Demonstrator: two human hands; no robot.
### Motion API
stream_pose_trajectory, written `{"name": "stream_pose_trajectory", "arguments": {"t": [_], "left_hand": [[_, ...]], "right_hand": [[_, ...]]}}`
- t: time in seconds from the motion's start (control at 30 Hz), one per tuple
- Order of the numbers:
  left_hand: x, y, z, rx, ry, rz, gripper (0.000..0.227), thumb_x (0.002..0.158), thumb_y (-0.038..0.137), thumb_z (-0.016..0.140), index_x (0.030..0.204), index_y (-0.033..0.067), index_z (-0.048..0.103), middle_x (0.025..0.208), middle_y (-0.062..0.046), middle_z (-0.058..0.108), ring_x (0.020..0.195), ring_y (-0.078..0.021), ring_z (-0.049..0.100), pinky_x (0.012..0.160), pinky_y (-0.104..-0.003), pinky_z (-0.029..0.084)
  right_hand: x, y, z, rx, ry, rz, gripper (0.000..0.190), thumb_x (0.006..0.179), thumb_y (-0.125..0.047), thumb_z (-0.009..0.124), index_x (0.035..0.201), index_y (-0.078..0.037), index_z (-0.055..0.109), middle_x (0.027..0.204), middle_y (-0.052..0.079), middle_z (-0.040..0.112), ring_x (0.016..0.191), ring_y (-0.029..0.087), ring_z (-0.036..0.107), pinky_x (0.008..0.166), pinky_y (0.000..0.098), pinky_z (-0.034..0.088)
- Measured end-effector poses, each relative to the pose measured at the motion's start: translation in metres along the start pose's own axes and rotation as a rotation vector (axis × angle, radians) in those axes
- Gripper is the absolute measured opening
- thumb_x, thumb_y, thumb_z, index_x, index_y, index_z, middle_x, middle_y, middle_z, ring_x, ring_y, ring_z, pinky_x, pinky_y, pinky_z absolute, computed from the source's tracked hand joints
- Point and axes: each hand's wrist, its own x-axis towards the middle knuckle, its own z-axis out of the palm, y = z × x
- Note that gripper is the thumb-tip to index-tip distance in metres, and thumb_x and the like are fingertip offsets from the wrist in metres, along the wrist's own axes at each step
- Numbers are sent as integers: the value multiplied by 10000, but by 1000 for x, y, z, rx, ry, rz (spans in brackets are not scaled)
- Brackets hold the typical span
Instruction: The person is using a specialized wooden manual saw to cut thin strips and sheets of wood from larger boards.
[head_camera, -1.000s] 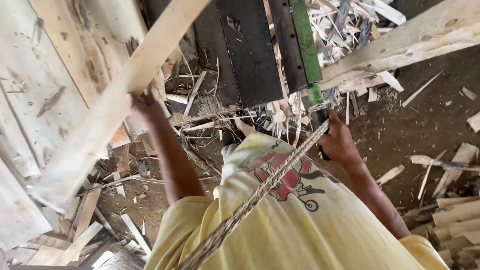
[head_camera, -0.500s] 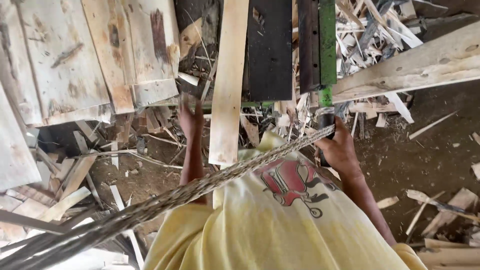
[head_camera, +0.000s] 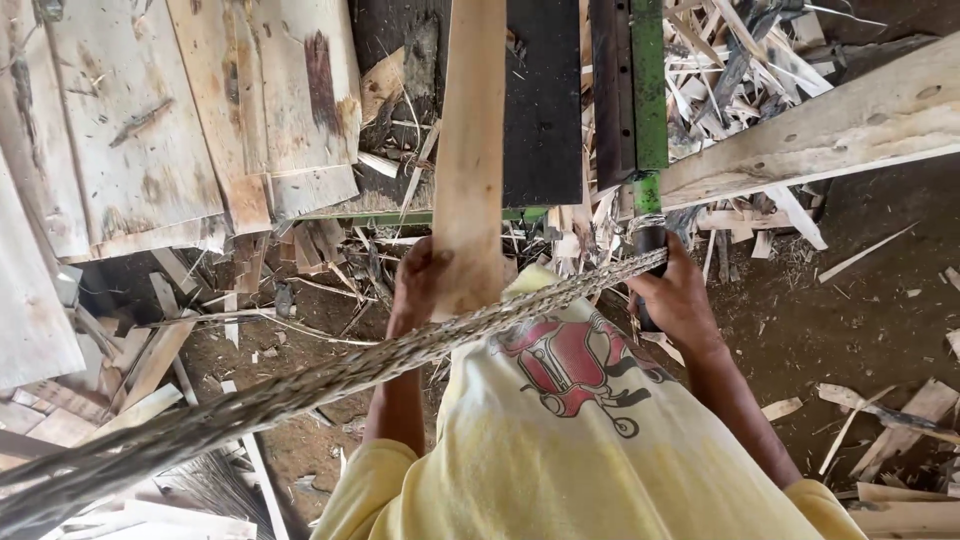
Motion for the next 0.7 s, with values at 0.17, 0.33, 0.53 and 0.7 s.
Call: {"name": "stream_pose_trajectory", "arguments": {"t": [0.17, 0.33, 0.53, 0.7], "left_hand": [[39, 6, 100, 72, 47, 19, 245, 976, 89, 621, 1202, 3, 658, 1038, -155, 742, 942, -234, 699, 870, -363, 614], [127, -92, 144, 50, 27, 275, 477, 995, 59, 685, 1432, -25, 512, 1280, -207, 662, 1107, -218, 709, 986, -340, 627], [125, -20, 175, 561, 76, 199, 782, 988, 143, 656, 1657, 170, 252, 1341, -197, 703, 776, -144, 640, 622, -278, 595], [173, -32, 180, 577, 72, 130, 765, 983, 136, 641, 1617, 206, 219, 1420, -178, 585, 496, -62, 572, 368, -192, 517]], "right_hand": [[-2, -2, 2, -3, 5, -11, 231, 942, 10, 648, 1164, 38, 590, 1103, 179, 565, 598, 150, 692, 431, 277, 557], [-5, -5, -1, -42, 63, -35, 293, 927, 29, 635, 1213, 56, 580, 1159, 219, 545, 649, 151, 700, 424, 256, 565], [2, -49, -27, 195, 8, 149, 418, 902, 3, 649, 1282, 69, 486, 1129, 179, 554, 634, 123, 687, 462, 258, 589], [1, -56, -29, 299, 38, 357, 411, 965, -88, 658, 1329, -1, 486, 1066, 144, 637, 622, 156, 689, 469, 273, 622]]}}
